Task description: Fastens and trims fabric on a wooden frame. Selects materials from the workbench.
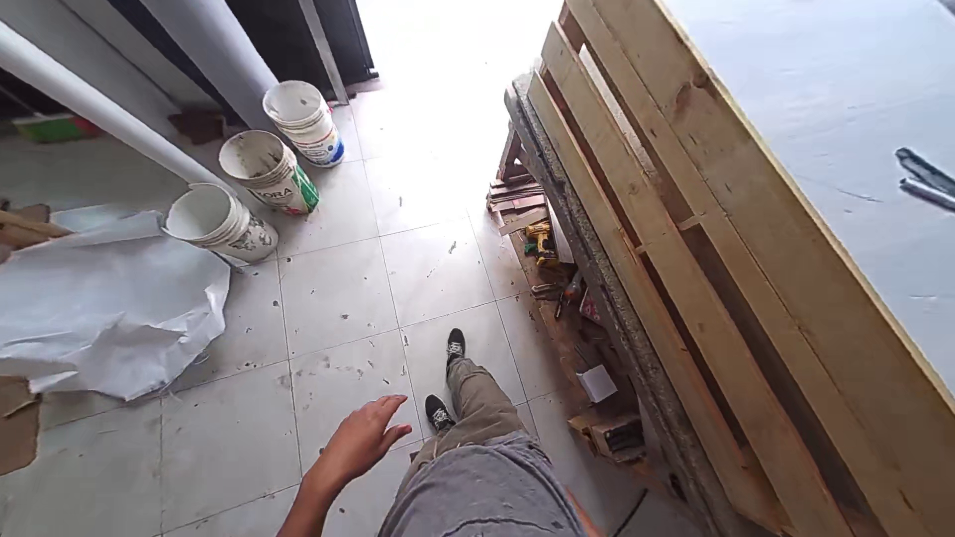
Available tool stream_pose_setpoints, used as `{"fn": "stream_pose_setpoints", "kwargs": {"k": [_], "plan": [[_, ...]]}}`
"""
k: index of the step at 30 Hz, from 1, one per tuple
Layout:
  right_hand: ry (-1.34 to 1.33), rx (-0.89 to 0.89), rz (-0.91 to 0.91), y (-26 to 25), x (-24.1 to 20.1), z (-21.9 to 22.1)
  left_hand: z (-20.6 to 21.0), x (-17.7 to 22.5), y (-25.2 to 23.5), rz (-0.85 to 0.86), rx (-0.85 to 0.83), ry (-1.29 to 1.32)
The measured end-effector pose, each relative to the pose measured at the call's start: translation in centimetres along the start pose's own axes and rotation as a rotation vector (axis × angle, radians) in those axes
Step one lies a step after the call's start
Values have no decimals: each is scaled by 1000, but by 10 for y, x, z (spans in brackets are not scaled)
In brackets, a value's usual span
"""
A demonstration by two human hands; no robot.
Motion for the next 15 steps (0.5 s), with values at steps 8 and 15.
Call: {"fn": "stream_pose_setpoints", "kwargs": {"k": [8,15], "plan": [[603,-155,87,-180,-137,-9,-135,12,-146,52,-146,-13],[445,10,117,-289,-301,-75,-241,39,-255,216,-421,-53]]}}
Point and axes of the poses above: each hand's wrist, its own y-axis away from the middle knuckle, its own z-axis out of the palm, x = y × z, the point moved 1 cm from there along -y, towards the middle knuckle, and after that the axes turned 7 degrees about -x, right-handed, at the moved point
